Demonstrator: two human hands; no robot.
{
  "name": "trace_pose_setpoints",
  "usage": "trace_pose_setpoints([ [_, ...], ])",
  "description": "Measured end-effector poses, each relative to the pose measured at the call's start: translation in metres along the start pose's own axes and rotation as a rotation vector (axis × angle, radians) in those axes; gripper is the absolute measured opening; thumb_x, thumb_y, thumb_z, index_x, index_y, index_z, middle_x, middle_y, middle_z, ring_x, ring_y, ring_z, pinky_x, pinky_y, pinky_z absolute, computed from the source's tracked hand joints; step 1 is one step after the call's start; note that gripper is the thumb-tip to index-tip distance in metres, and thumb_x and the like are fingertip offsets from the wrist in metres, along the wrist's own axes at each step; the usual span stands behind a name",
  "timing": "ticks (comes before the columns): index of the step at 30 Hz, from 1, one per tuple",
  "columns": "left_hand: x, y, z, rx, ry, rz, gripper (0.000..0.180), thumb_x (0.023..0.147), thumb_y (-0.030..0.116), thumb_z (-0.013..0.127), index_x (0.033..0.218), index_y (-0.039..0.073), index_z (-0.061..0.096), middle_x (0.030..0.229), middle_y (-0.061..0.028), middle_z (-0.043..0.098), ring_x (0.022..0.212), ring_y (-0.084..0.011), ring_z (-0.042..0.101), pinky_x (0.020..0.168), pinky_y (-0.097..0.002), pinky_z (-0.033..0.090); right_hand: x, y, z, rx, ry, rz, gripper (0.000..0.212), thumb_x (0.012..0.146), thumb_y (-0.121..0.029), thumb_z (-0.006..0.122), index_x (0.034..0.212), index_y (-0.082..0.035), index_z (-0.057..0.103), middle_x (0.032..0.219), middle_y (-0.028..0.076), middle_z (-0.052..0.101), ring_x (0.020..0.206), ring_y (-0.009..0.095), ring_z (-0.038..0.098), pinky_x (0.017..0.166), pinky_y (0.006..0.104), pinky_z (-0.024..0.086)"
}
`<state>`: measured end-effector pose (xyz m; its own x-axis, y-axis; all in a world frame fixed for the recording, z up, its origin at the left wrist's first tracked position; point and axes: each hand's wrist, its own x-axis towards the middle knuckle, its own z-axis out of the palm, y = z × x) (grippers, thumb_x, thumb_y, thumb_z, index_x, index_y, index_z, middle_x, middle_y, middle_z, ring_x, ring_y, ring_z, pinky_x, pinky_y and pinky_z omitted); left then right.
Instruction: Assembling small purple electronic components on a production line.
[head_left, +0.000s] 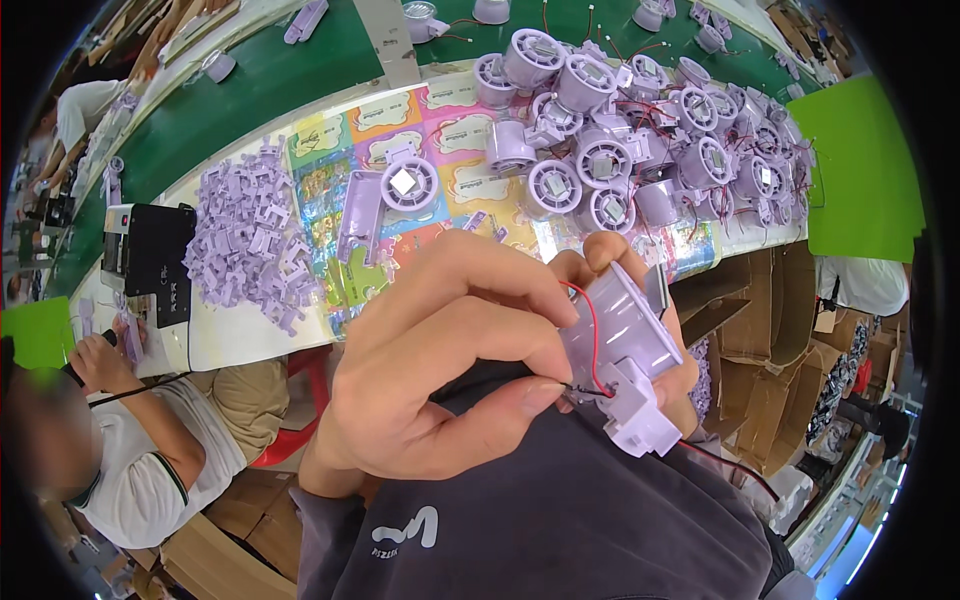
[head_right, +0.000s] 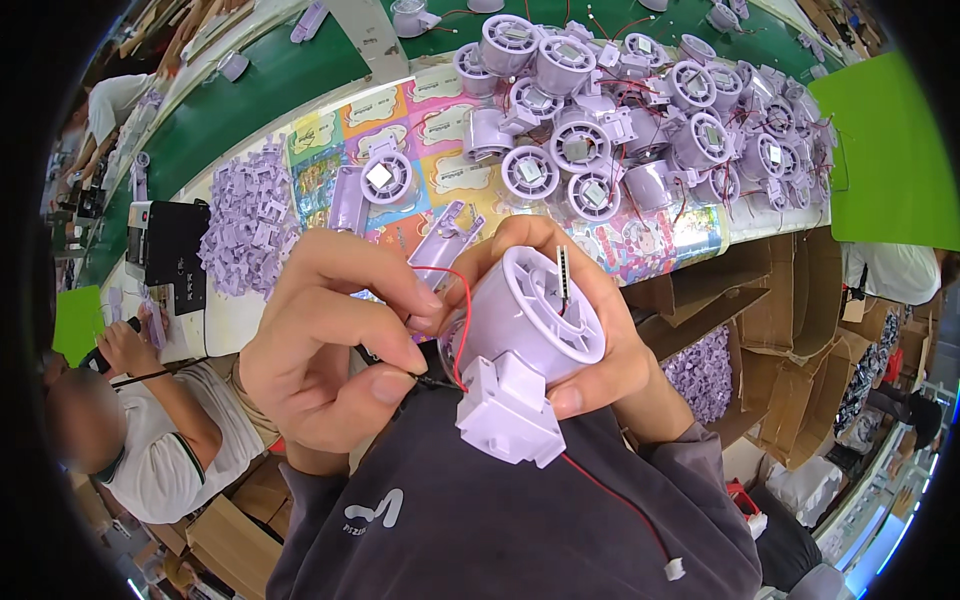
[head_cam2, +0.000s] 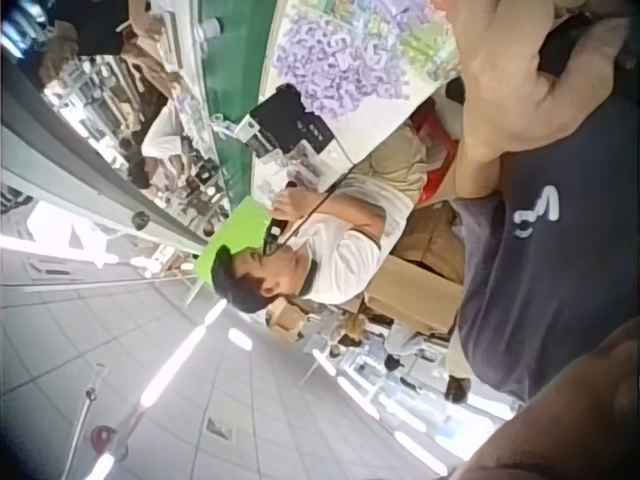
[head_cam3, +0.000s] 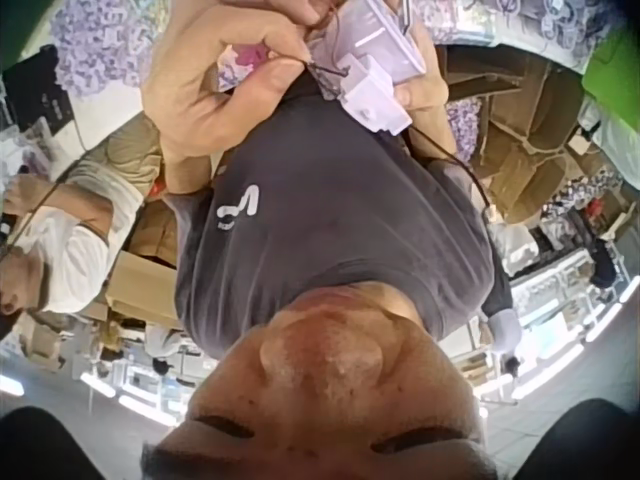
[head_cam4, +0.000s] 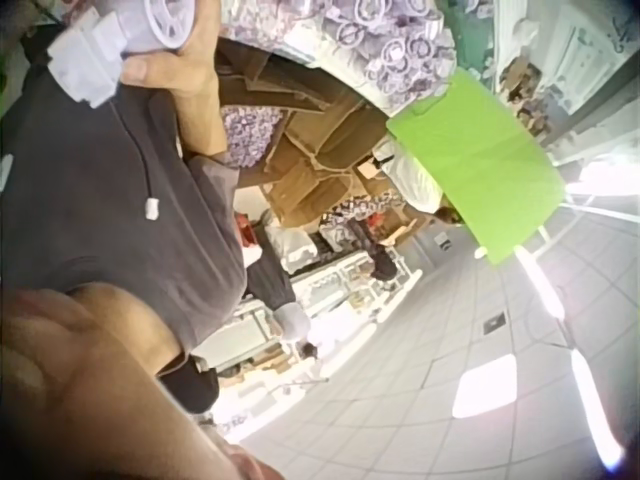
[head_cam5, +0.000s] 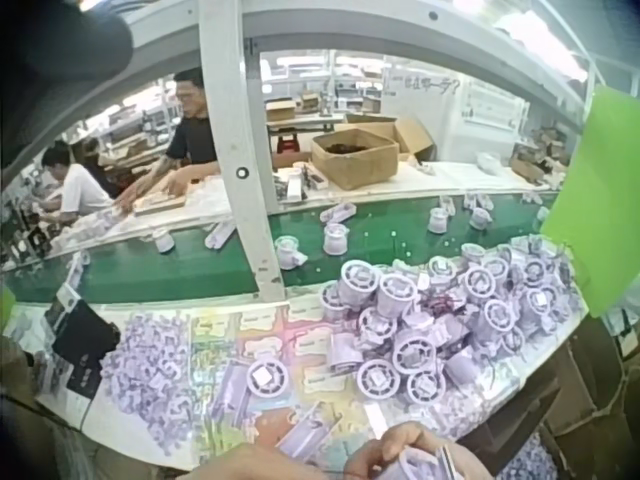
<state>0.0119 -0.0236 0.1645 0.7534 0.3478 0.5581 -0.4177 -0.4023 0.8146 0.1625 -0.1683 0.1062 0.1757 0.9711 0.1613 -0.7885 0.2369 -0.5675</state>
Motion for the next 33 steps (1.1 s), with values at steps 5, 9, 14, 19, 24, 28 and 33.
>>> trace_pose_setpoints([
  [5, 0.000, -0.001, 0.001, -0.010, 0.002, 0.007, 0.015, 0.083, 0.012, 0.073, 0.088, 0.000, 0.067, 0.098, -0.0198, 0.064, 0.080, -0.0212, 0.060, 0.071, -0.0308, 0.052, -0.001, 0.000, -0.001, -0.045, 0.007, -0.004, 0.098, 0.059, -0.023, 0.093, 0.136, -0.003, 0.035, 0.126, 0.022, 0.053, 0.119, 0.032, 0.057, 0.100, 0.0428, 0.048],
  [9, 0.001, 0.001, 0.003, 0.055, 0.008, 0.053, 0.015, 0.089, 0.016, 0.075, 0.090, 0.002, 0.068, 0.098, -0.0193, 0.064, 0.079, -0.0202, 0.061, 0.070, -0.0294, 0.051, 0.004, 0.003, -0.011, -0.091, -0.149, -0.115, 0.096, 0.059, -0.021, 0.092, 0.135, -0.004, 0.036, 0.125, 0.022, 0.053, 0.120, 0.032, 0.056, 0.099, 0.0423, 0.049],
  [14, -0.004, 0.005, 0.006, 0.050, 0.047, 0.022, 0.015, 0.091, 0.021, 0.075, 0.092, 0.006, 0.069, 0.099, -0.0181, 0.064, 0.080, -0.0197, 0.061, 0.070, -0.0286, 0.051, 0.004, -0.002, -0.002, -0.132, -0.112, -0.157, 0.091, 0.060, -0.006, 0.088, 0.134, -0.008, 0.035, 0.127, 0.022, 0.051, 0.124, 0.036, 0.055, 0.098, 0.0466, 0.049],
  [19, -0.003, -0.001, 0.007, 0.089, 0.056, 0.053, 0.018, 0.081, -0.002, 0.076, 0.098, 0.003, 0.074, 0.113, -0.0171, 0.062, 0.081, -0.0186, 0.061, 0.068, -0.0270, 0.053, 0.003, -0.003, -0.005, -0.126, -0.110, -0.232, 0.084, 0.064, 0.000, 0.085, 0.132, -0.010, 0.036, 0.128, 0.021, 0.051, 0.126, 0.037, 0.054, 0.102, 0.0507, 0.048],
  [24, -0.009, -0.015, 0.023, 0.193, 0.222, -0.056, 0.025, 0.075, -0.006, 0.076, 0.099, -0.001, 0.071, 0.107, -0.0173, 0.062, 0.092, -0.0251, 0.063, 0.088, -0.0379, 0.054, -0.017, -0.025, -0.015, -0.532, 0.015, -0.432, 0.076, 0.068, 0.002, 0.086, 0.128, -0.008, 0.041, 0.128, 0.018, 0.053, 0.130, 0.037, 0.053, 0.106, 0.0503, 0.044],
  [28, -0.034, -0.061, 0.039, 0.522, 0.267, -0.043, 0.016, 0.087, -0.008, 0.062, 0.102, -0.002, 0.063, 0.101, -0.0135, 0.059, 0.090, -0.0223, 0.057, 0.084, -0.0333, 0.048, -0.047, -0.059, -0.042, -0.881, 0.154, -0.630, 0.079, 0.064, 0.003, 0.087, 0.129, -0.007, 0.042, 0.129, 0.017, 0.054, 0.127, 0.030, 0.053, 0.110, 0.0482, 0.039],
  [33, -0.068, -0.107, 0.085, 0.803, 0.146, -0.019, 0.015, 0.084, -0.006, 0.062, 0.098, -0.001, 0.063, 0.094, -0.0146, 0.061, 0.089, -0.0335, 0.058, 0.082, -0.0410, 0.048, -0.118, -0.105, -0.059, -0.913, 0.713, -0.757, 0.082, 0.063, 0.003, 0.087, 0.131, -0.005, 0.041, 0.133, 0.014, 0.055, 0.125, 0.020, 0.053, 0.106, 0.0345, 0.042],
])
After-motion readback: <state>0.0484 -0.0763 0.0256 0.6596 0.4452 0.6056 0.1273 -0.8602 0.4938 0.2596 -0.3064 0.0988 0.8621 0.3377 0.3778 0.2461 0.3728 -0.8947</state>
